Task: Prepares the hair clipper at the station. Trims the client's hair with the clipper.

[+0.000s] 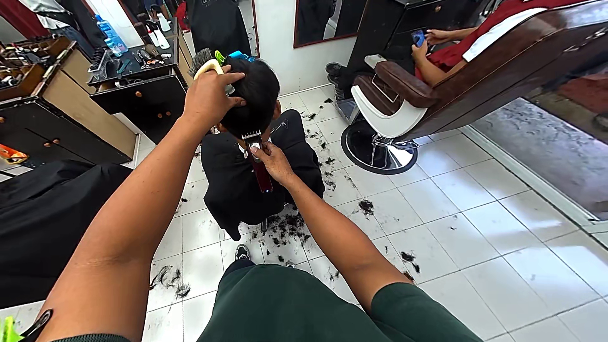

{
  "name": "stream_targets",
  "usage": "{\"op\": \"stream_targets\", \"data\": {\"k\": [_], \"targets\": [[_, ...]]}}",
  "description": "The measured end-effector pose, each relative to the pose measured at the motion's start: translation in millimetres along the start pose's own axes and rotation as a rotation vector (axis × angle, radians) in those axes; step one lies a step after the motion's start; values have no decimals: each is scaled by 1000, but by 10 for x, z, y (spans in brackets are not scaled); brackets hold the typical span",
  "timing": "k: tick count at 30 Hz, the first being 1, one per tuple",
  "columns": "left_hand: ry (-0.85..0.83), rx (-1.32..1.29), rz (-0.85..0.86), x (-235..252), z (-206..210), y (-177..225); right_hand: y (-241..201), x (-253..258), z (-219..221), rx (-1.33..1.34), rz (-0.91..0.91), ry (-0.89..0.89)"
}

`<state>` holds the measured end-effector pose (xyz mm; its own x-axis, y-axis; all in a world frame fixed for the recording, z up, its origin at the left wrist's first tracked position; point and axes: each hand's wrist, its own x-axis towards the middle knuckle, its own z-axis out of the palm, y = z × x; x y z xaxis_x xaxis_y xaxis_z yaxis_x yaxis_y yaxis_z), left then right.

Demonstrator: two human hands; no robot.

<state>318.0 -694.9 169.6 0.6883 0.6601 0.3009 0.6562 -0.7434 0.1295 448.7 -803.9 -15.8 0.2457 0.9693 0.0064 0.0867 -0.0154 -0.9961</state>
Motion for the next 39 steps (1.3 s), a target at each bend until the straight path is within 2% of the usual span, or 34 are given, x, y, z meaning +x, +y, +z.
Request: {"op": "stream_targets", "data": {"k": [4,9,12,14,19,23,27,32,36,37,39], "targets": [[15,-20,17,-11,-1,-6,-36,3,-69,-45,195,-37],[14,-29,14,-7,6,-16,-22,24,-55,39,28,-62],[12,-27,10,-6,1,-17,-22,12,-127,-4,147,-77],[9,-25,7,-10,-3,-13,7,27,-187,59,200,-108],[9,-23,8,-12,-1,-21,61,63,-158,114,79,-92],[-7,-18,-4,-8,-24,-15,19,49,-120,25,176,-64],[0,-15,-3,-1,-7,-21,29,30,-32,78,-14,-31],[-3,-22,-7,-9,-13,-22,-11,25,-73,-54,151,-34],[1,-11,-8,-8,-2,-25,-54,-4,-2,50,-54,-26],[2,-10,-8,-2,-1,-29,-73,-21,8,35,-71,-22],[2,-10,-6,-1,-10,-28,-91,-41,0,-70,20,-1]]}}
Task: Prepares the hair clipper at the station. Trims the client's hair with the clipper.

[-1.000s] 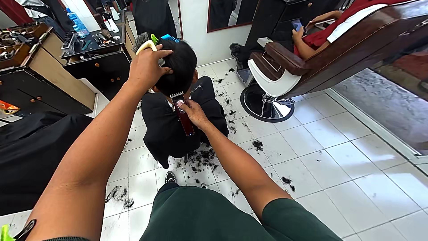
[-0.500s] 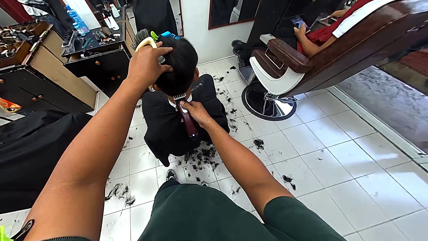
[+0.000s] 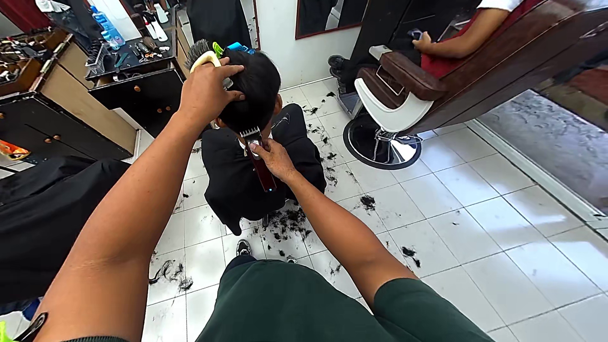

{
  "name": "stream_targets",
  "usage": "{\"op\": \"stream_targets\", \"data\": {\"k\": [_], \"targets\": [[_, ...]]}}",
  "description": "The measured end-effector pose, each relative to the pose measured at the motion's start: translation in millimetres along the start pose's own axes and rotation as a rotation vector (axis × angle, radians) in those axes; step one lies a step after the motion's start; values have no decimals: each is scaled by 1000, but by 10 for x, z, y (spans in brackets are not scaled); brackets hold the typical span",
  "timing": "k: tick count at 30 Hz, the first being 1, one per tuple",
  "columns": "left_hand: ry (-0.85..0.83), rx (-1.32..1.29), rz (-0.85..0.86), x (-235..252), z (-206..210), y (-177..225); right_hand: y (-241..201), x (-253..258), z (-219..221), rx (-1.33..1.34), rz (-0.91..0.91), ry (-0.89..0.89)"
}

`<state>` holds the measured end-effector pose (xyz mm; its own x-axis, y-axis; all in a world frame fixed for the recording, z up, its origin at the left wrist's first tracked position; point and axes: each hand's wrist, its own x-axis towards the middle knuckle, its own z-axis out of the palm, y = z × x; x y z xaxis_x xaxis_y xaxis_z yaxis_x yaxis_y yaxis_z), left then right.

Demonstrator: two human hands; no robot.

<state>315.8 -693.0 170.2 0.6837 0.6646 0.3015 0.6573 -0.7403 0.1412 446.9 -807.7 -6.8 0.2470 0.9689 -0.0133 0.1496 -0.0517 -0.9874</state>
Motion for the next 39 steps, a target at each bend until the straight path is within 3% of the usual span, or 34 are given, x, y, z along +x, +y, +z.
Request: {"op": "stream_targets", "data": {"k": [3,8,12,17,22,26,31,34,39], "targets": [[-12,-9,-2,-10,-15,15,27,27,-15,-64,132,-5],[0,1,20,10,1,-20,-43,-40,109,1,-67,58],[-12,-15,50,5,-19,-53,6,-26,113,-32,180,36],[-9,-45,110,18,-20,-141,-30,-74,263,-23,88,148],[14,-102,175,21,-1,-247,7,-73,348,2,243,182],[121,-186,282,-72,-9,-384,-84,-118,510,-57,151,302],[351,-390,448,-452,-20,-705,-57,-86,631,24,243,357],[236,-557,354,-859,101,-1000,-118,-127,755,-55,181,436],[-161,-1066,-95,-1640,503,-1500,-56,-99,846,-10,267,494]]}}
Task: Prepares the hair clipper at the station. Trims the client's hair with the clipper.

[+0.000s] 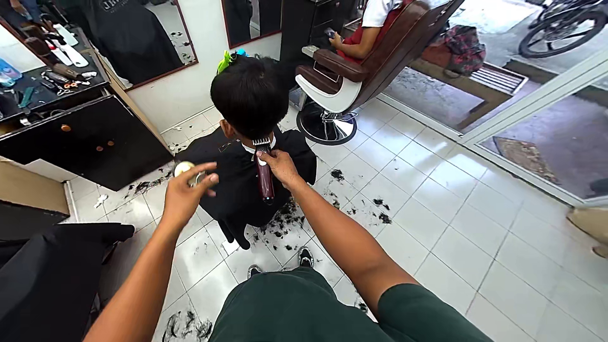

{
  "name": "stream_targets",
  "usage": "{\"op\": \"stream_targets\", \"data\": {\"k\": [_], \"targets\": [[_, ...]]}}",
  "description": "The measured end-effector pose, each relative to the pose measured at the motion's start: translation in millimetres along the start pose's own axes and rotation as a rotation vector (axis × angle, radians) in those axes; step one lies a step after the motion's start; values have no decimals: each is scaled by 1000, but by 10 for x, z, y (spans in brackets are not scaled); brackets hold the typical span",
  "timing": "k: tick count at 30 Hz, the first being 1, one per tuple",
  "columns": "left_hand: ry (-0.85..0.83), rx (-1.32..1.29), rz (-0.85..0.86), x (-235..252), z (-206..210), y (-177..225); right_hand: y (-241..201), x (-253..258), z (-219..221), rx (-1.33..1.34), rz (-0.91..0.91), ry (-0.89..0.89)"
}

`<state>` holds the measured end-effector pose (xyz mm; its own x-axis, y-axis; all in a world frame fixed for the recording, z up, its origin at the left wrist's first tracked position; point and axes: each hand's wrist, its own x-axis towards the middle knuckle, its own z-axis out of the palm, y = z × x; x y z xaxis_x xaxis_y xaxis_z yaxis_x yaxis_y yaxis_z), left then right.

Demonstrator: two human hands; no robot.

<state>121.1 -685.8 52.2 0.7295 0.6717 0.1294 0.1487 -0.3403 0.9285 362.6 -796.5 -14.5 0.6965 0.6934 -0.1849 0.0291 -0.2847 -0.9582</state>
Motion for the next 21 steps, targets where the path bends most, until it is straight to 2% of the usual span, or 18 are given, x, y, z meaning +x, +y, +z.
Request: {"op": "stream_targets", "data": {"k": [4,8,11,13,17,21], "targets": [[-14,-355,-257,-480,41,-455,-79,-120,94,-61,-118,92],[28,-495,-414,-876,174,-682,-8,-70,139,-2,20,79],[6,-559,-496,-1074,251,-757,-15,-55,189,38,-54,127],[0,-563,-540,-1193,268,-765,-64,-101,216,-2,-101,142],[6,-559,-557,-1325,218,-783,-49,-40,216,45,39,95],[20,-554,-564,-1379,203,-816,-115,-122,283,-28,-83,149]]}}
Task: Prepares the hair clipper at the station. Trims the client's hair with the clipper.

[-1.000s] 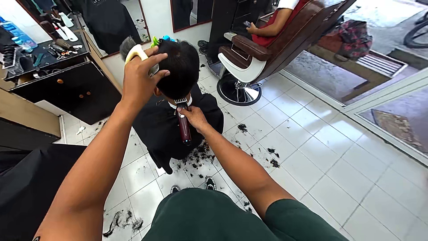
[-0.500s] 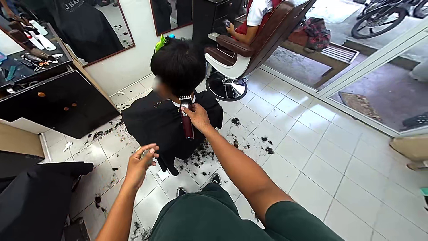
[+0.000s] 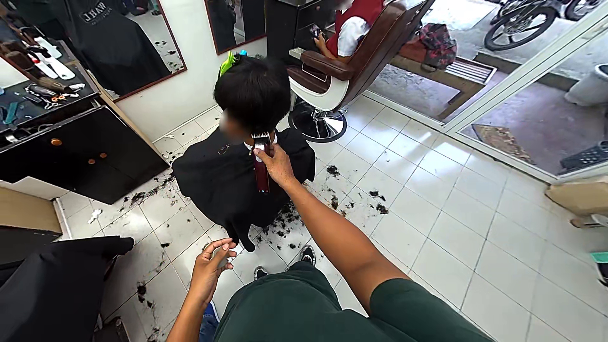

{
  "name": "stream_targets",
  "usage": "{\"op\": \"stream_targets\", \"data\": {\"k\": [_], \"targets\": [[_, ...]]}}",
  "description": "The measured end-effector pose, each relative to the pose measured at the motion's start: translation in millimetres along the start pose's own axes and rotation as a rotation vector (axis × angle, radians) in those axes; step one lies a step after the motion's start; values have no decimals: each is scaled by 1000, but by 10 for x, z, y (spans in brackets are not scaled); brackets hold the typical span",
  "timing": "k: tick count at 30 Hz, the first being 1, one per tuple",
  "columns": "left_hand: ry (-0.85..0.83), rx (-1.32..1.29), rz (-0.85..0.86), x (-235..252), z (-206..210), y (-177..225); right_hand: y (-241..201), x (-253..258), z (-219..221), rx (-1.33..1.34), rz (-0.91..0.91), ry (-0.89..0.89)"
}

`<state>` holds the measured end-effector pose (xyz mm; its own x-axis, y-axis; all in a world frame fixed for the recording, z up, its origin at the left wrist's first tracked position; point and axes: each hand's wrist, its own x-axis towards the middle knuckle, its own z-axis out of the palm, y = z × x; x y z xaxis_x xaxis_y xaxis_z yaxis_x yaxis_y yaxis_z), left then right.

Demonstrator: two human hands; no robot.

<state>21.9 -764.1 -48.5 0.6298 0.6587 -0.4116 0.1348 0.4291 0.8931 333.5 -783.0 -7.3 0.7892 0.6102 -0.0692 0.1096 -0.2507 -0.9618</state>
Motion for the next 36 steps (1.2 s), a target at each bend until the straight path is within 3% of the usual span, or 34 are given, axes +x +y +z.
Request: {"op": "stream_targets", "data": {"k": [3,8,14,18,23,27,32,36], "targets": [[5,-8,4,-9,3,18,30,-23,29,-45,35,-53],[1,-2,18,-12,29,42,148,66,54,169,207,-84],[-12,4,-1,-20,55,23,61,61,75,104,64,-5],[-27,20,5,-27,52,33,78,101,66,126,116,-38],[-23,21,-2,-23,52,34,-56,2,84,-13,14,7],[-28,36,9,-30,42,42,28,73,123,102,127,-18],[-20,29,-9,-30,30,21,-36,0,222,30,21,30],[-25,26,12,-26,0,24,83,85,243,166,147,-12]]}}
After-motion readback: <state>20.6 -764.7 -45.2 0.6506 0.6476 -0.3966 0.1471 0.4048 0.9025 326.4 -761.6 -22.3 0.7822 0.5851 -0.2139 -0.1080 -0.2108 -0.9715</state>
